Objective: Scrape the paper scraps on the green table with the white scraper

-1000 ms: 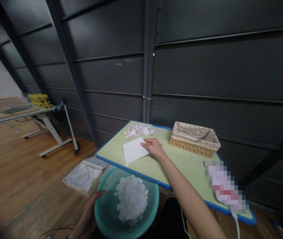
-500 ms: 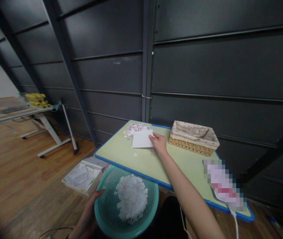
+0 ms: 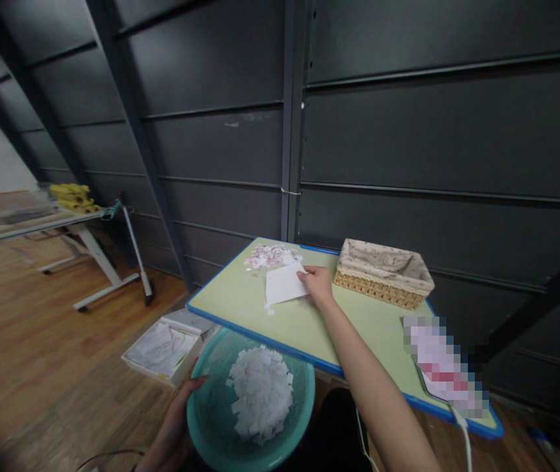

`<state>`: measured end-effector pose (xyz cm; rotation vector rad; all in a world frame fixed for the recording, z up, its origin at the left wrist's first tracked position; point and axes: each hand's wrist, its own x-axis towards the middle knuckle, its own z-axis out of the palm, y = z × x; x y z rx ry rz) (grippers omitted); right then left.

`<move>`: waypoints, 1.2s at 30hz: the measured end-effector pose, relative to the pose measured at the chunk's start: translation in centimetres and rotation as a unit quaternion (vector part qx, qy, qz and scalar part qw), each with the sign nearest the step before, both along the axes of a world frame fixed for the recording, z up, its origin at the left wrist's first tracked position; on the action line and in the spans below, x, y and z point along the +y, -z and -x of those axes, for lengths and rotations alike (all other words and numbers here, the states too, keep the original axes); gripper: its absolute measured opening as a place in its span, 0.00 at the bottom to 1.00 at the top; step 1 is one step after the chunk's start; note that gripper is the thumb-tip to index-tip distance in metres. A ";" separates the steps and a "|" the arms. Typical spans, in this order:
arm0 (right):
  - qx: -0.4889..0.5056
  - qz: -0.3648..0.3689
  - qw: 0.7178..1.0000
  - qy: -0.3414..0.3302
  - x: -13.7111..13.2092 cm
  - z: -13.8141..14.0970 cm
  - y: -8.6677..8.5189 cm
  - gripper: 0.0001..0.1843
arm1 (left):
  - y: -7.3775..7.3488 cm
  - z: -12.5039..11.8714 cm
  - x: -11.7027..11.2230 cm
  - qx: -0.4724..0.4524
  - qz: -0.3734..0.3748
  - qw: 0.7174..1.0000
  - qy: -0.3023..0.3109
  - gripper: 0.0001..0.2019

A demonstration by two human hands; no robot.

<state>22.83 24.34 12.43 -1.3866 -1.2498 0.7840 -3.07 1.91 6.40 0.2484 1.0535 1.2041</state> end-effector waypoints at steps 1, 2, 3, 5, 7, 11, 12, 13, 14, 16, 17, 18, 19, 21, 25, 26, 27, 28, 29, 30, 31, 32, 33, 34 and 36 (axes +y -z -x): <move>0.012 -0.004 1.000 0.006 0.1 -0.3 -0.1 0.25 | 0.0 0.0 0.0 0.006 -0.002 1.000 -0.002 0.24; 0.018 -0.011 1.000 0.014 0.1 -0.6 -0.3 0.25 | 0.0 0.0 0.0 0.012 -0.003 1.000 -0.003 0.23; 0.019 -0.018 0.999 0.023 0.2 -0.9 -0.5 0.24 | 0.1 0.0 0.0 0.018 -0.003 1.000 -0.006 0.21; 0.000 -0.020 0.999 0.025 0.3 -1.7 -0.8 0.21 | 0.4 0.1 0.1 0.020 -0.003 1.000 -0.006 0.18; -0.024 -0.005 1.000 0.004 0.2 -2.2 -1.0 0.18 | 0.7 0.2 0.2 0.008 -0.003 1.000 0.000 0.17; -0.045 0.008 0.998 -0.043 0.0 -2.1 -0.9 0.18 | 1.1 0.4 0.2 0.005 -0.008 1.000 0.002 0.14; -0.044 0.003 0.998 -0.045 -0.1 -1.8 -0.9 0.19 | 1.0 0.3 0.2 0.009 -0.012 1.000 0.000 0.13; -0.039 -0.004 0.998 -0.044 -0.2 -1.6 -0.9 0.19 | 0.9 0.3 0.2 0.011 -0.017 1.000 -0.002 0.13; -0.030 -0.012 0.999 -0.038 -0.2 -1.4 -0.9 0.20 | 0.7 0.2 0.2 0.009 -0.019 1.000 -0.003 0.14; -0.005 -0.021 0.999 -0.028 -0.3 -1.1 -0.9 0.23 | 0.3 0.0 0.1 -0.006 -0.016 1.000 -0.001 0.18; 0.009 -0.021 0.999 -0.026 -0.3 -1.0 -0.9 0.24 | 0.2 0.0 0.1 -0.015 -0.011 1.000 0.001 0.20; 0.022 -0.019 0.999 -0.026 -0.3 -0.9 -0.9 0.25 | 0.1 -0.1 0.1 -0.024 -0.006 1.000 0.003 0.22; 0.036 -0.016 0.999 -0.028 -0.4 -0.8 -0.9 0.26 | 0.0 -0.1 0.1 -0.031 -0.004 0.999 0.006 0.23; 0.056 -0.013 0.998 -0.035 -0.6 -0.6 -0.9 0.27 | 0.1 0.0 0.1 -0.036 -0.006 0.999 0.007 0.24; 0.055 -0.008 0.997 -0.052 -0.8 0.0 -0.8 0.27 | 0.3 0.1 0.1 -0.030 -0.008 0.999 0.008 0.23; 0.055 -0.003 0.997 -0.054 -0.8 0.1 -0.8 0.27 | 0.2 0.1 0.1 -0.027 -0.006 1.000 0.009 0.23; 0.060 0.002 0.997 -0.055 -0.8 0.1 -0.8 0.26 | 0.2 0.1 0.1 -0.021 -0.002 1.000 0.007 0.22; 0.068 0.006 0.996 -0.055 -0.8 0.0 -1.0 0.25 | 0.1 0.0 0.1 -0.016 0.001 1.000 0.006 0.21; 0.076 0.009 0.996 -0.052 -0.8 -0.2 -1.1 0.23 | 0.1 0.0 0.1 -0.011 0.002 1.000 0.004 0.20; 0.081 0.011 0.996 -0.047 -0.8 -0.4 -1.4 0.22 | 0.0 -0.1 0.1 -0.011 0.002 1.000 0.003 0.19; 0.082 0.015 0.996 -0.044 -0.9 -0.6 -1.6 0.21 | 0.0 -0.1 0.1 -0.013 0.000 1.000 0.003 0.17; 0.077 0.023 0.996 -0.046 -1.0 -0.9 -1.9 0.20 | -0.1 -0.1 0.2 -0.016 -0.005 1.000 0.002 0.16; 0.069 0.033 0.996 -0.054 -1.2 -1.0 -2.1 0.18 | -0.1 -0.1 0.2 -0.019 -0.005 1.000 0.001 0.15; 0.058 0.042 0.995 -0.066 -1.3 -1.1 -2.3 0.17 | -0.1 -0.1 0.2 -0.019 -0.003 1.000 -0.001 0.14; 0.038 0.053 0.993 -0.096 -1.6 -1.1 -2.5 0.15 | -0.1 -0.1 0.2 -0.012 0.003 1.000 -0.004 0.12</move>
